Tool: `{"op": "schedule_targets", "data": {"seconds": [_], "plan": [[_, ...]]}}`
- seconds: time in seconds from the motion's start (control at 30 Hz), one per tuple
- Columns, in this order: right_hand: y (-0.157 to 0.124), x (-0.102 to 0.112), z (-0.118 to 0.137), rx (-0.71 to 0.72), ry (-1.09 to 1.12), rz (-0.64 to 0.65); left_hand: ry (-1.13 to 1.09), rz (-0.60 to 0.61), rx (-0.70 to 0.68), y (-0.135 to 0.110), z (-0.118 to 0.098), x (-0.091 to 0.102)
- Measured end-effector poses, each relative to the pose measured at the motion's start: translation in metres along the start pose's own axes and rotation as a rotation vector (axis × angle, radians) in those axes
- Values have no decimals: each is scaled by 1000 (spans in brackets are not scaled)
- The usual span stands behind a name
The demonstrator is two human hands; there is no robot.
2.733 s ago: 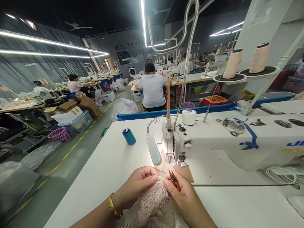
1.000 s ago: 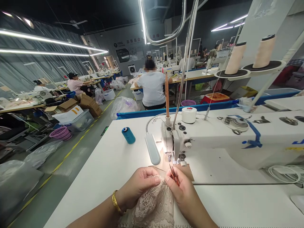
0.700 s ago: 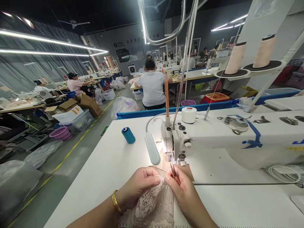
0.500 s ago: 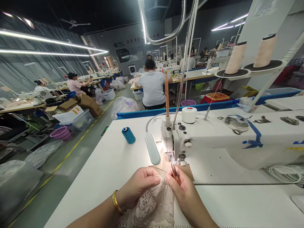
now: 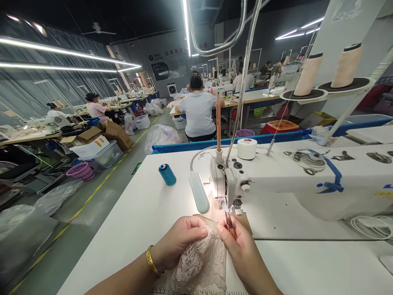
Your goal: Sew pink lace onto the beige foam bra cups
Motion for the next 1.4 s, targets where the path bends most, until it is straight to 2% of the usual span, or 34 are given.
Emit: {"op": "schedule_targets", "data": {"seconds": [0.17, 0.33, 0.43, 0.57, 0.73, 1.03, 1.4], "plan": [[0, 3, -6, -52, 49, -23, 6, 13, -23, -1, -1, -1], [0, 1, 3, 78, -59, 27, 10, 18, -42, -1, -4, -1], [0, -3, 1, 78, -119, 70, -8, 42, -39, -1, -4, -3], [2, -6, 2, 155, -143, 87, -28, 60, -22, -1, -3, -5], [4, -8, -5, 58, -65, 174, -14, 10, 27, 0, 0, -3], [6, -4, -13, 1, -40, 170, -31, 3, 44, 0, 2, -4], [4, -3, -6, -2, -60, 142, -28, 5, 24, 0, -1, -4]]}}
Point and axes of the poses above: each hand's wrist, its own y-axis towards the middle knuckle, its own x-axis out of the back of the hand, z = x × y, the point moved 7 cm from there along y, towards the middle knuckle, and after that the axes turned 12 degrees about -z, right-handed, at the moved point
